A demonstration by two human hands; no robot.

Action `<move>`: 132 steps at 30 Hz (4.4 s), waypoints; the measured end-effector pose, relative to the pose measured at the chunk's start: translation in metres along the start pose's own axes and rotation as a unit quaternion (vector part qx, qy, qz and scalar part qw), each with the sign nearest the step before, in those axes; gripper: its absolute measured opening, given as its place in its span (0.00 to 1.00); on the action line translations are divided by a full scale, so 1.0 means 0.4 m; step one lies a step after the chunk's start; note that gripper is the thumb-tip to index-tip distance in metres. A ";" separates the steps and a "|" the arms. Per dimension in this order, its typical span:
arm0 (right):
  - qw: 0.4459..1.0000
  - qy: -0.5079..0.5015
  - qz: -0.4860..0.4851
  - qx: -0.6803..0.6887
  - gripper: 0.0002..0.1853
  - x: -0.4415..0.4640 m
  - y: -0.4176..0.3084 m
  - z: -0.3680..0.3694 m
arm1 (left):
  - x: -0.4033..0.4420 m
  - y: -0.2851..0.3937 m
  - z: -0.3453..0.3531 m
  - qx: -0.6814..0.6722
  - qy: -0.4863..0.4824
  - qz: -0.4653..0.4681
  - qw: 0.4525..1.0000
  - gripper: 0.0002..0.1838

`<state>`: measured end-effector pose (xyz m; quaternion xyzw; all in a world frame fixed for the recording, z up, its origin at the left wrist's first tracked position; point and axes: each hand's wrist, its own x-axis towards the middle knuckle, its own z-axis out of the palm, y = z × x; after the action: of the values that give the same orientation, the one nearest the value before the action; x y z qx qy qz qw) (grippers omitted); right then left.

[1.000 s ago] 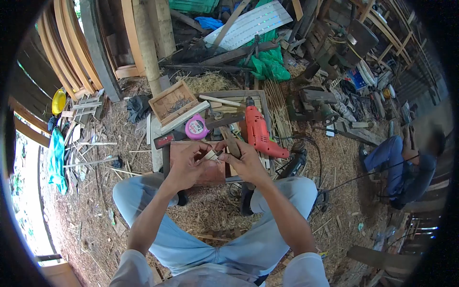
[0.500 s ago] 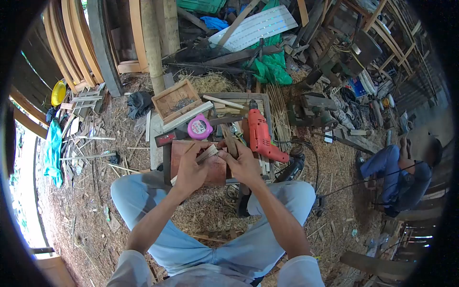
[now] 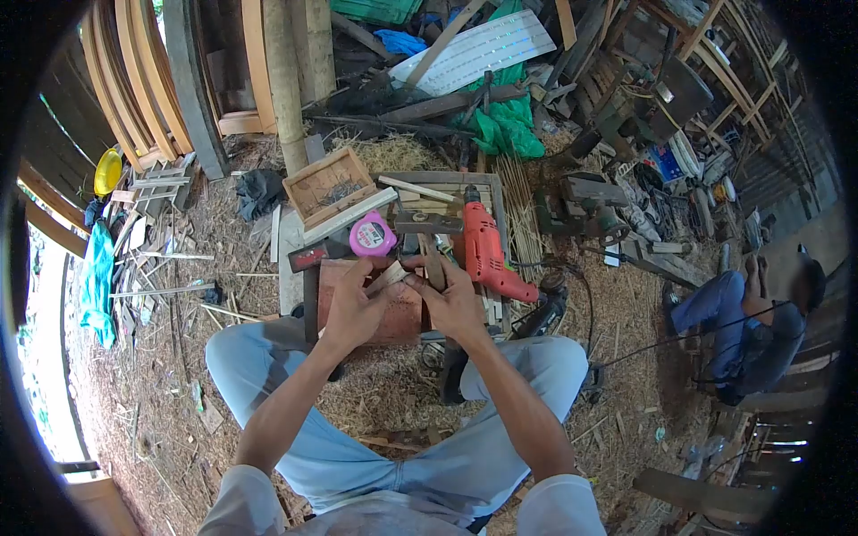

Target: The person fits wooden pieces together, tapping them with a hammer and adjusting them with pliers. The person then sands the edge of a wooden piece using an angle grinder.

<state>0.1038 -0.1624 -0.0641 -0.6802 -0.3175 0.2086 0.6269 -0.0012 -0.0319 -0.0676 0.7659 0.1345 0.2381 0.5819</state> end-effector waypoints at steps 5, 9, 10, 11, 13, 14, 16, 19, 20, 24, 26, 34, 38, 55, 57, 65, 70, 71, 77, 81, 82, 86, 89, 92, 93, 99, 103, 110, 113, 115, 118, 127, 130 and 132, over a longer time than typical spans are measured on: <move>0.999 -0.010 0.037 -0.013 0.11 0.002 -0.004 -0.014 | -0.003 0.008 0.014 0.006 0.029 0.020 0.999 0.13; 0.999 -0.009 0.032 -0.022 0.12 0.004 0.006 -0.017 | -0.013 0.042 0.017 0.059 0.070 0.036 0.995 0.13; 0.999 -0.008 0.033 -0.021 0.12 0.001 0.006 -0.015 | -0.016 0.040 0.021 0.059 0.069 0.035 0.995 0.13; 1.000 -0.004 0.031 -0.002 0.12 0.001 0.003 -0.012 | -0.017 0.035 0.025 0.072 0.084 0.046 0.993 0.13; 0.999 0.000 0.028 0.017 0.12 0.002 0.004 -0.012 | -0.021 0.032 0.037 0.084 0.100 0.058 0.990 0.12; 1.000 0.001 0.029 0.013 0.12 0.003 0.008 -0.013 | -0.024 0.031 0.045 0.092 0.121 0.061 0.986 0.13; 0.999 0.003 0.030 0.008 0.12 0.005 0.009 -0.013 | -0.029 0.027 0.051 0.099 0.142 0.064 0.983 0.13; 0.999 0.001 0.033 -0.013 0.12 0.007 0.006 -0.016 | -0.031 0.008 0.060 0.101 0.165 0.071 0.979 0.14; 0.999 0.001 0.027 -0.017 0.12 0.006 0.007 -0.016 | -0.030 -0.005 0.061 0.094 0.167 0.081 0.978 0.16; 1.000 0.005 0.029 0.012 0.12 0.004 -0.004 -0.009 | -0.032 -0.014 0.057 0.087 0.172 0.102 0.976 0.19; 1.000 0.008 0.026 0.000 0.12 0.003 0.011 -0.012 | -0.029 -0.015 0.057 0.083 0.164 0.108 0.977 0.19; 1.000 0.014 0.018 -0.018 0.13 0.003 0.018 -0.021 | -0.021 -0.001 0.050 0.109 0.137 0.144 0.974 0.18; 0.999 0.009 0.050 -0.013 0.13 0.001 -0.001 -0.023 | -0.020 -0.002 0.050 0.152 0.136 0.148 0.968 0.17; 0.997 0.008 0.077 -0.003 0.14 0.002 0.004 -0.025 | -0.016 -0.006 0.059 0.130 0.151 0.152 0.968 0.16; 0.997 0.009 0.072 -0.006 0.14 0.002 0.005 -0.025 | -0.017 -0.007 0.057 0.147 0.149 0.154 0.966 0.17; 0.997 0.007 0.076 -0.012 0.13 0.002 0.001 -0.026 | -0.019 -0.002 0.058 0.153 0.152 0.147 0.965 0.17; 0.999 0.010 0.053 -0.007 0.14 0.001 0.008 -0.025 | -0.019 0.001 0.057 0.146 0.154 0.149 0.966 0.17; 0.999 0.010 0.052 -0.011 0.14 0.001 0.008 -0.024 | -0.019 0.002 0.055 0.145 0.153 0.149 0.966 0.17; 0.997 0.006 0.074 -0.010 0.14 0.005 0.016 -0.025 | -0.015 -0.002 0.052 0.130 0.148 0.145 0.969 0.17; 0.999 0.023 0.030 0.011 0.14 0.006 0.024 -0.020 | -0.009 -0.002 0.049 0.131 0.131 0.135 0.973 0.17; 0.999 0.023 0.029 0.011 0.14 0.006 0.021 -0.020 | -0.007 -0.006 0.050 0.131 0.131 0.136 0.973 0.17; 0.995 0.026 0.097 0.021 0.14 0.009 0.027 -0.020 | -0.002 -0.027 0.059 0.091 0.121 0.100 0.983 0.17; 0.992 0.029 0.113 0.045 0.14 0.010 0.030 -0.019 | 0.003 -0.029 0.056 0.082 0.116 0.092 0.986 0.17; 0.990 0.024 0.128 0.049 0.14 0.011 0.018 -0.018 | 0.005 -0.026 0.050 0.085 0.118 0.102 0.984 0.17; 0.990 0.019 0.134 0.041 0.14 0.012 0.014 -0.019 | 0.007 -0.024 0.049 0.072 0.118 0.094 0.986 0.16; 0.980 -0.006 0.153 0.130 0.15 0.012 0.014 -0.017 | 0.020 -0.036 0.020 -0.026 0.038 -0.015 0.999 0.15; 0.978 -0.011 0.159 0.136 0.15 0.012 0.014 -0.018 | 0.038 -0.047 -0.006 -0.060 -0.024 -0.081 0.995 0.16; 0.970 -0.031 0.164 0.178 0.16 0.003 -0.018 -0.006 | 0.043 -0.043 -0.051 -0.120 -0.157 -0.156 0.968 0.17; 0.971 -0.052 0.173 0.159 0.16 0.002 -0.029 -0.019 | 0.047 -0.021 -0.071 -0.245 -0.199 -0.223 0.922 0.18; 0.973 -0.071 0.170 0.136 0.16 0.004 -0.033 -0.029 | 0.044 -0.007 -0.073 -0.298 -0.209 -0.250 0.897 0.18; 0.979 -0.082 0.163 0.090 0.14 -0.003 -0.041 -0.037 | 0.034 -0.006 -0.061 -0.309 -0.224 -0.236 0.894 0.22; 0.975 -0.083 0.155 0.135 0.14 -0.002 -0.043 -0.035 | 0.033 -0.033 -0.041 -0.328 -0.194 -0.213 0.900 0.18; 0.980 -0.064 0.129 0.140 0.15 -0.001 -0.039 -0.029 | 0.034 -0.061 -0.033 -0.305 -0.188 -0.212 0.909 0.18; 0.984 -0.055 0.137 0.104 0.16 0.003 -0.019 -0.036 | 0.037 -0.057 -0.031 -0.282 -0.175 -0.205 0.921 0.17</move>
<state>0.1130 -0.1720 -0.0545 -0.6359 -0.2318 0.3615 0.6413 0.0065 -0.0081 -0.0839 0.5557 0.1117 0.0041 0.8238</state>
